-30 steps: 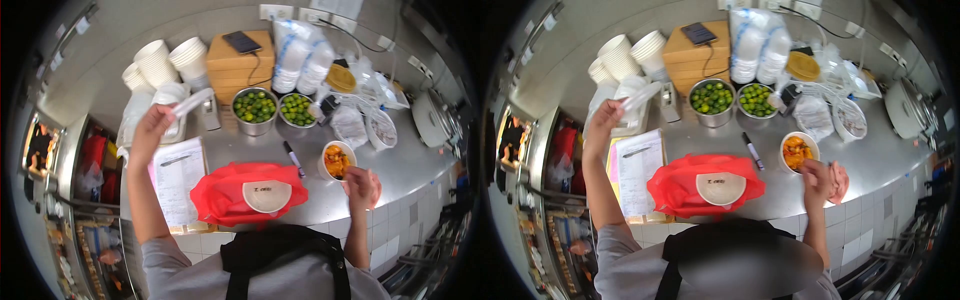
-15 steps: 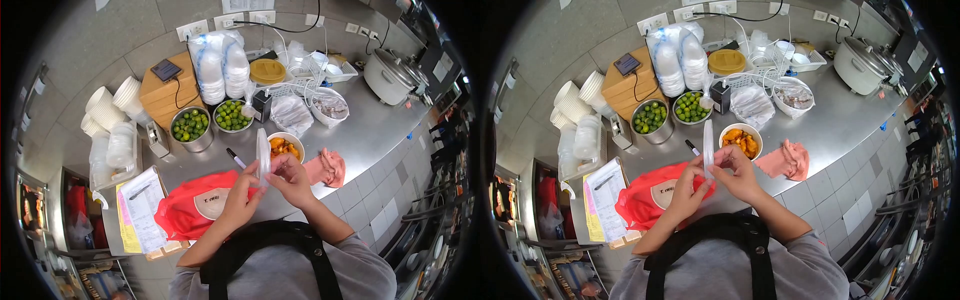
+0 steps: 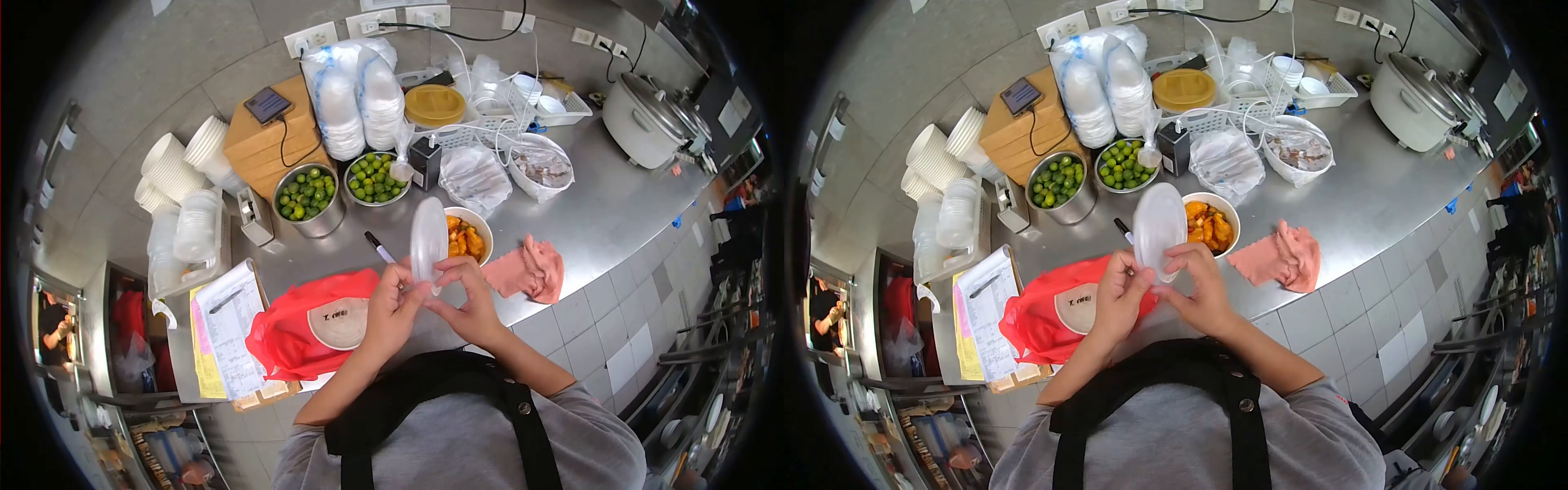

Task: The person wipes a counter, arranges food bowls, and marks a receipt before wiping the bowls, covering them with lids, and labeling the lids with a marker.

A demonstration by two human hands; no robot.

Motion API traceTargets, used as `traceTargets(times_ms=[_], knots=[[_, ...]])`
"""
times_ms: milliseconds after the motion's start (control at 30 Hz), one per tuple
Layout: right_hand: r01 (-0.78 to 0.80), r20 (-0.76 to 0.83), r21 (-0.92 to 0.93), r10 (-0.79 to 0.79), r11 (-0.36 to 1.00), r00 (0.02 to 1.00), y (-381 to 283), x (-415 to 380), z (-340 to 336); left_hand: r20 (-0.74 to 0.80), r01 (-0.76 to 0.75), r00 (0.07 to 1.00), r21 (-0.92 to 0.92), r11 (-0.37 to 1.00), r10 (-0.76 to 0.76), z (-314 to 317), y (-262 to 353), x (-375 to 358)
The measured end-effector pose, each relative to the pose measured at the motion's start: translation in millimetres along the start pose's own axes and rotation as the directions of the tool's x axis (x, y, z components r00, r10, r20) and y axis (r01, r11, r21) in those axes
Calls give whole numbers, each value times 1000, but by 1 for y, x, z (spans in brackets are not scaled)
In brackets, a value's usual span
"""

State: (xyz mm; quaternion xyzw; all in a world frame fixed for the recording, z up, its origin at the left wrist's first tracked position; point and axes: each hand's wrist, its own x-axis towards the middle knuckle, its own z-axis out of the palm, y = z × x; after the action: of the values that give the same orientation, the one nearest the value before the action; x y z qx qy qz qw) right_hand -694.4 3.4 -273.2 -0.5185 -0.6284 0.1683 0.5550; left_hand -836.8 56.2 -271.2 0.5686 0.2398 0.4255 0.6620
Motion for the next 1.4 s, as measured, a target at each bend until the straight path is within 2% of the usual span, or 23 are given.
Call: traceTargets(times_ms=[100, 200, 300, 400, 500, 633, 733, 800, 833, 867, 933, 967, 1000, 1067, 1100, 1133, 1167, 1233, 1267, 1300, 1367, 1400], knots=[[-1, 68, 35, -2, 999, 998, 1, 4, -7, -38, 16, 999, 162, 987, -10, -8, 6, -3], [32, 94, 26, -34, 999, 995, 2, 7, -2, -60, -71, 994, 264, 962, 90, -19, 3, -6], [78, 129, 5, -78, 997, 989, -1, 12, 4, -79, -84, 991, 244, 966, 106, -24, 9, -11], [124, 160, -22, -119, 992, 980, -10, 21, 12, -68, -22, 997, 252, 968, 41, -27, 17, -17], [128, 203, 9, -127, 992, 971, -9, 26, 18, -37, 101, 995, 263, 960, -95, -30, 23, -23], [105, 281, 86, -126, 991, 952, -8, 31, 22, -25, -71, 997, 257, 964, 80, -40, 19, -23], [191, 263, 40, -195, 981, 945, -15, 33, 30, -44, -150, 985, 239, 959, 165, -44, 20, -22], [312, 255, -30, -295, 950, 921, -12, 31, 38, -87, -172, 976, 240, 955, 198, -50, 22, -27], [374, 257, -55, -349, 926, 901, -11, 31, 43, -100, -214, 962, 302, 929, 254, -58, 26, -29], [362, 222, -159, -324, 918, 920, -15, 33, 47, -112, -250, 944, 365, 897, 309, -67, 32, -32], [210, 109, -101, -199, 972, 974, 2, 37, 60, -179, -257, 909, 472, 844, 377, -85, 42, -45], [129, 54, -72, -125, 989, 991, 8, 42, 68, -233, -231, 890, 511, 828, 392, -96, 48, -55], [71, 66, -2, -71, 997, 995, 7, 52, 77, -281, -204, 868, 549, 811, 409, -108, 53, -65], [3, 110, 107, -15, 994, 994, 4, 83, 108, -566, -148, 758, 335, 931, 324, -133, 57, -91], [-8, 138, 147, -13, 989, 990, 3, 98, 126, -669, -113, 661, 360, 926, 341, -148, 58, -105], [35, 174, 163, -64, 986, 983, 5, 110, 152, -743, -206, 554, 315, 926, 376, -161, 58, -115], [76, 208, 183, -114, 980, 972, 2, 123, 178, -800, -191, 488, 292, 937, 349, -170, 62, -128], [361, 122, 105, -373, 927, 920, -29, 148, 237, -893, -173, 345, 242, 955, 289, -183, 69, -159], [335, 158, 154, -358, 929, 920, -41, 158, 265, -876, -174, 344, 295, 940, 339, -190, 63, -176], [306, 195, 201, -344, 931, 918, -50, 168, 292, -903, -172, 301, 266, 949, 308, -191, 64, -186], [358, 186, 238, -404, 903, 895, -56, 188, 348, -946, -180, 215, 204, 962, 241, -191, 64, -201], [383, 179, 255, -433, 888, 884, -61, 191, 368, -940, -171, 208, 237, 956, 270, -196, 58, -209]])
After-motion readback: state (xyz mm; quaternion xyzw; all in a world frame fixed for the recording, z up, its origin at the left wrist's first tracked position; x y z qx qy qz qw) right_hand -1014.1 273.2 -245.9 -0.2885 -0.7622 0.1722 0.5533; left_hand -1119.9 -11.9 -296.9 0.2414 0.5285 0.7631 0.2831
